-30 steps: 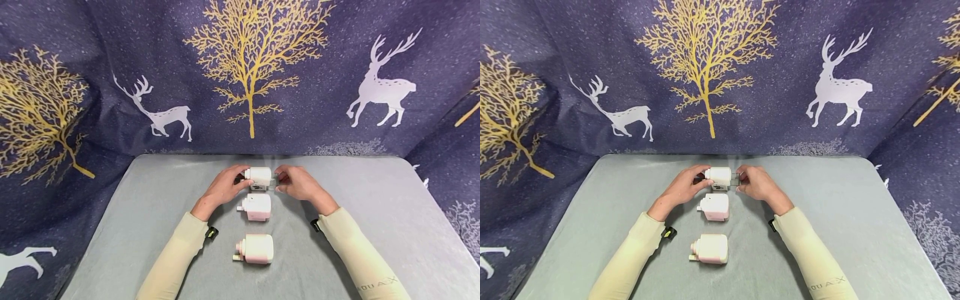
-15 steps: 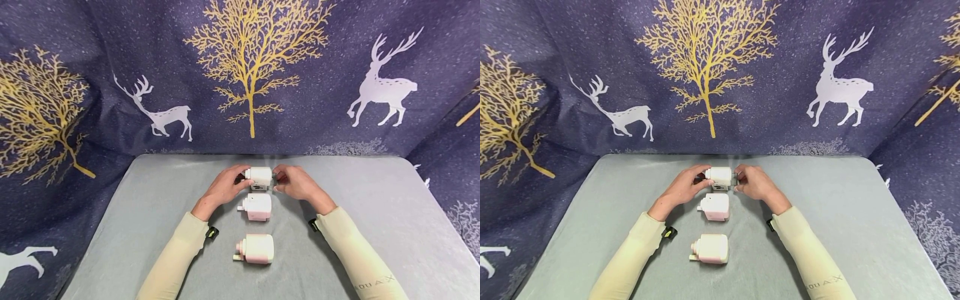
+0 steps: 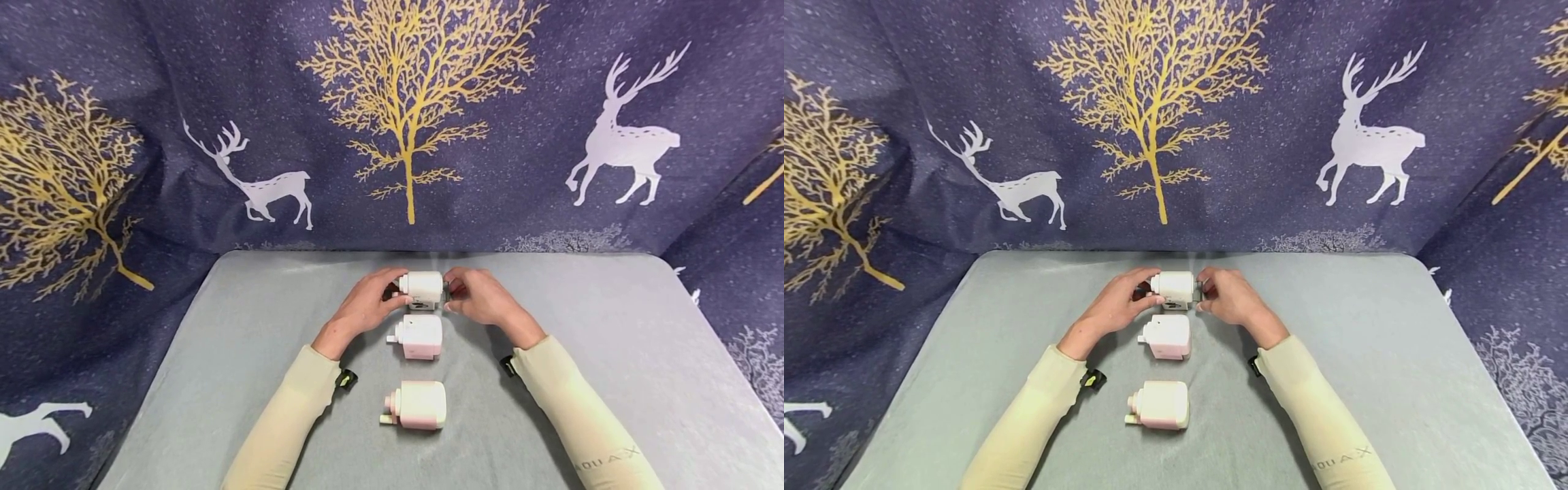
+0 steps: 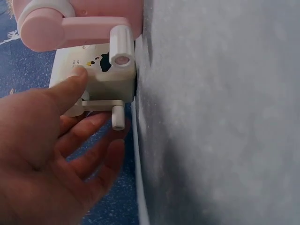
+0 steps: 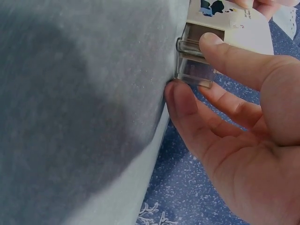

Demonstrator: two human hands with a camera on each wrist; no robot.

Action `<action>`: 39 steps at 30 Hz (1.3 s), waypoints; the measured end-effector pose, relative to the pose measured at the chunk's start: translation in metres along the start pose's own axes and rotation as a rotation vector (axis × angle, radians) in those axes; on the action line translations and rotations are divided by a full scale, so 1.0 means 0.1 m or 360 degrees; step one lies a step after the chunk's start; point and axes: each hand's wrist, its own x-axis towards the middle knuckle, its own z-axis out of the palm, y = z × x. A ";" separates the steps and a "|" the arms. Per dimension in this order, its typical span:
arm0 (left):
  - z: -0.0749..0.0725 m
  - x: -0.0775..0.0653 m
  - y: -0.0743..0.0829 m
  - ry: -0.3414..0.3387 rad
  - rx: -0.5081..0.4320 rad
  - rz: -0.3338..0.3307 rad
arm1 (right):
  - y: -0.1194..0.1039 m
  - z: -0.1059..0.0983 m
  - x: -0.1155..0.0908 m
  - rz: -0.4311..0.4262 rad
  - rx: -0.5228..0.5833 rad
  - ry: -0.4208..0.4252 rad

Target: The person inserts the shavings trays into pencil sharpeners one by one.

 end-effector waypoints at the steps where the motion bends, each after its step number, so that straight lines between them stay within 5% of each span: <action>1: 0.00 0.00 -0.01 0.0000 0.0004 0.0002 | 0.00 0.00 0.00 0.0004 -0.0002 0.0001; 39: 0.03 0.02 -0.01 0.0038 -0.0001 0.0072 | -0.08 0.11 0.12 0.0037 0.0003 0.0016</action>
